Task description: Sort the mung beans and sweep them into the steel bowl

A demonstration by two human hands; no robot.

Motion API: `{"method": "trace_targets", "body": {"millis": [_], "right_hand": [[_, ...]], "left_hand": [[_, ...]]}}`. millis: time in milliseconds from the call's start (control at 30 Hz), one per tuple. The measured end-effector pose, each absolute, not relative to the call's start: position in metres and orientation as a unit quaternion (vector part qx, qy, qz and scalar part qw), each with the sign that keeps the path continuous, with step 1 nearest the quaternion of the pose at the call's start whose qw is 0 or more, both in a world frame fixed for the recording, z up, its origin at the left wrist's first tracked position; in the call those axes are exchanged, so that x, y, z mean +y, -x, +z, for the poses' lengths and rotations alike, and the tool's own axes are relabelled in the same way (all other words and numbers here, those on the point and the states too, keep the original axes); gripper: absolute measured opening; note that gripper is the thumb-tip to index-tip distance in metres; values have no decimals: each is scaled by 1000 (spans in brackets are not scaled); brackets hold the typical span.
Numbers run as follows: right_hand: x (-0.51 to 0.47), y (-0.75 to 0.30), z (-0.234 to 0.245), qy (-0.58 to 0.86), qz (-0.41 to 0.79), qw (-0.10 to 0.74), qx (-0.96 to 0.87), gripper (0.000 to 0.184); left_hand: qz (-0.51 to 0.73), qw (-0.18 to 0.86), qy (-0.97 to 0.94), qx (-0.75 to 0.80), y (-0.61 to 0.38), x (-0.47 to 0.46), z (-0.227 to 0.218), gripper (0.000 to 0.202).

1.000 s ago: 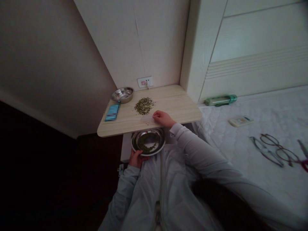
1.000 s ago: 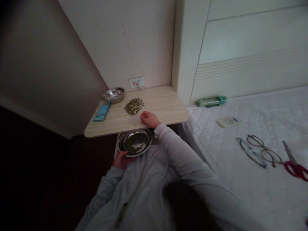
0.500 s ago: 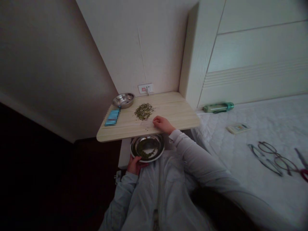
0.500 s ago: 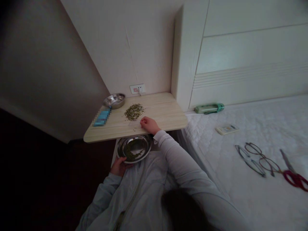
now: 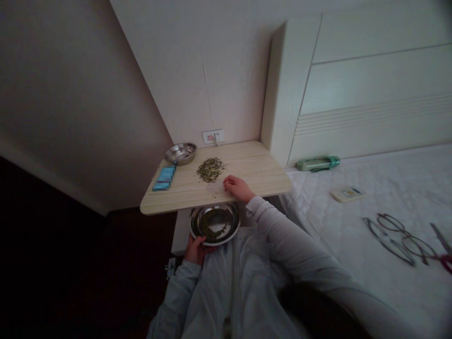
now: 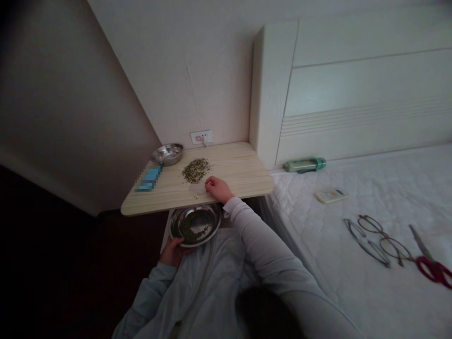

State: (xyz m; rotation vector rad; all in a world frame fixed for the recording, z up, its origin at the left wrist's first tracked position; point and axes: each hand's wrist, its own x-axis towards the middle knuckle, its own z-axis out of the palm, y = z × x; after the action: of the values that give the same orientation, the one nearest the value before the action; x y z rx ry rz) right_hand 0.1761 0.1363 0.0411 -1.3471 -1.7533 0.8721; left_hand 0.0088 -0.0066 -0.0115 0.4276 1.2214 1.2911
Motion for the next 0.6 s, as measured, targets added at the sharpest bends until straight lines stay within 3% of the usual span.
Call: {"method": "trace_targets", "body": {"millis": [267,600], "right_hand": [[148,-163,35,521,364,379,-673,16],[141,-167,35,541,296,382,-689,18]], "left_hand": [[571,604,-184,524,-9,-7,-15,59],[570,613,-185,514,-9,-7,-14,60]]}}
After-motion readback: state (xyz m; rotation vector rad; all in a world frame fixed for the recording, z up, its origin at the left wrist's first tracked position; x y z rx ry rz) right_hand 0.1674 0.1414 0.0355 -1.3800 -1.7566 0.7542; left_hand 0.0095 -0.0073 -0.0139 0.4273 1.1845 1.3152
